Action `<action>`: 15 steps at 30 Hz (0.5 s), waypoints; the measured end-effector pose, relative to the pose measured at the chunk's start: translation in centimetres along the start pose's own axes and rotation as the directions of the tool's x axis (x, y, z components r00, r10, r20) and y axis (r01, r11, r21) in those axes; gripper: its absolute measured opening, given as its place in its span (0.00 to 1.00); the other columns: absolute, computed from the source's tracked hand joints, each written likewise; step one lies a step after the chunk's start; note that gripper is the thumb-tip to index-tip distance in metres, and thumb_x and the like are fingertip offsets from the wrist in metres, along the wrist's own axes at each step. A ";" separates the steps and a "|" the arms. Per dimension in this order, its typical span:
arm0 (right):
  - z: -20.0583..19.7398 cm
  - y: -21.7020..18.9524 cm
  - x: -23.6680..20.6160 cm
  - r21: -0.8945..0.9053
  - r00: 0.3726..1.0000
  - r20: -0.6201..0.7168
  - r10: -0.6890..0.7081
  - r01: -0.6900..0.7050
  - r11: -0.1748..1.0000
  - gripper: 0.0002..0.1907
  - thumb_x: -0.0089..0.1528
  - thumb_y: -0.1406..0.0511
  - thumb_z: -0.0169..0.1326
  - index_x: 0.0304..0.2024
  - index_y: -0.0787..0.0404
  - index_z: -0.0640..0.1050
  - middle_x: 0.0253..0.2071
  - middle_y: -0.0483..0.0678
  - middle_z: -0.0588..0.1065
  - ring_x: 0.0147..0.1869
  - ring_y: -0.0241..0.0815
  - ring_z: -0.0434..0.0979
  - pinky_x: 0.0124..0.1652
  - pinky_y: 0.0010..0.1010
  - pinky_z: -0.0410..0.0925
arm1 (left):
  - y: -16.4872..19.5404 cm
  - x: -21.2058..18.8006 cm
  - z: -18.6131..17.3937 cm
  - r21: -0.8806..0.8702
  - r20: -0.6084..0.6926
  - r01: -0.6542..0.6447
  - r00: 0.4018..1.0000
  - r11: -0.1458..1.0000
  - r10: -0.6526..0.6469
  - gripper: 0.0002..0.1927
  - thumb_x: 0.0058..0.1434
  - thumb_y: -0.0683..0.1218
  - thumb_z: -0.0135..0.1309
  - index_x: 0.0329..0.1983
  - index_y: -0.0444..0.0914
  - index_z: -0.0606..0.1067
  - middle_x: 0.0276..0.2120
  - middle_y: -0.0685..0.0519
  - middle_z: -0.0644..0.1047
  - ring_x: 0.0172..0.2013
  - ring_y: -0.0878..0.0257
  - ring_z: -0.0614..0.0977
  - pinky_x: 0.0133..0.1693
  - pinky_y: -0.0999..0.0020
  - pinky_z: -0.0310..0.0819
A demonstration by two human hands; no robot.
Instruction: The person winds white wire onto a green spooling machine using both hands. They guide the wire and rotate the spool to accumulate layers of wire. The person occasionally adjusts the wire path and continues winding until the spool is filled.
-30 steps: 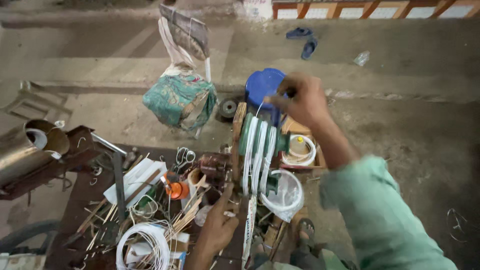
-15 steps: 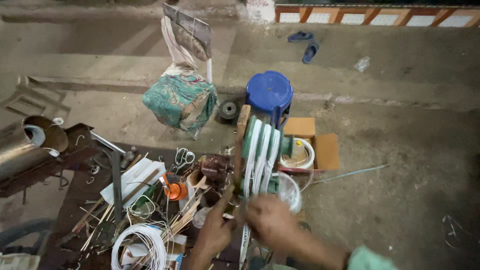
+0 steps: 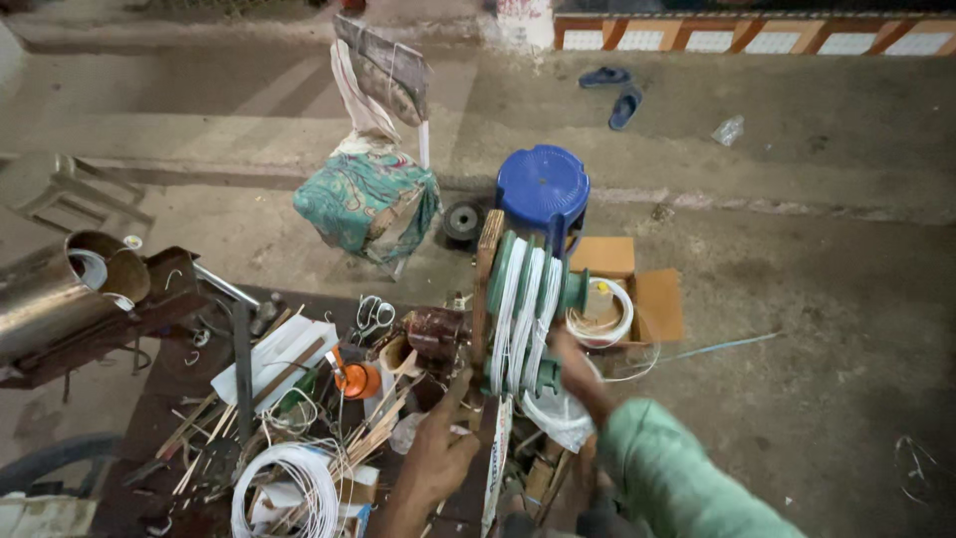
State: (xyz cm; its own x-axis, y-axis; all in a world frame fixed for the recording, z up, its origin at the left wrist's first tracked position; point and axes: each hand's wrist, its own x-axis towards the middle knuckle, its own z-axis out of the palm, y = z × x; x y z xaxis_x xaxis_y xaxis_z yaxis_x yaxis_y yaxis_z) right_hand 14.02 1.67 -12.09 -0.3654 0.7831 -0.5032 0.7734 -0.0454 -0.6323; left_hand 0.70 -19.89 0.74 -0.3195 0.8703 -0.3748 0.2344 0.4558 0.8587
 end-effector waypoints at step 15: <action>-19.7 -12.8 -1.6 -0.202 0.599 -0.284 -0.749 0.726 0.657 0.15 0.54 0.59 0.70 0.30 0.61 0.79 0.27 0.48 0.77 0.29 0.41 0.77 0.29 0.34 0.68 | -1.1 -0.3 0.4 -0.061 -0.017 -0.014 1.000 0.998 0.012 0.46 0.51 0.36 0.48 0.76 0.48 0.55 0.46 0.47 0.80 0.41 0.60 0.82 0.44 0.67 0.80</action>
State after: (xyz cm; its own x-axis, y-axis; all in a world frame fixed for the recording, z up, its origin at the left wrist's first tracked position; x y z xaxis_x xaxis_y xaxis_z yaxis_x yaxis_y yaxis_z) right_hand 14.91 13.18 8.39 -0.6512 0.6787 0.3395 0.3472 0.6643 -0.6619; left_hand 0.91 -20.58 -0.29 -0.3321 0.8727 -0.3580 0.1823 0.4318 0.8834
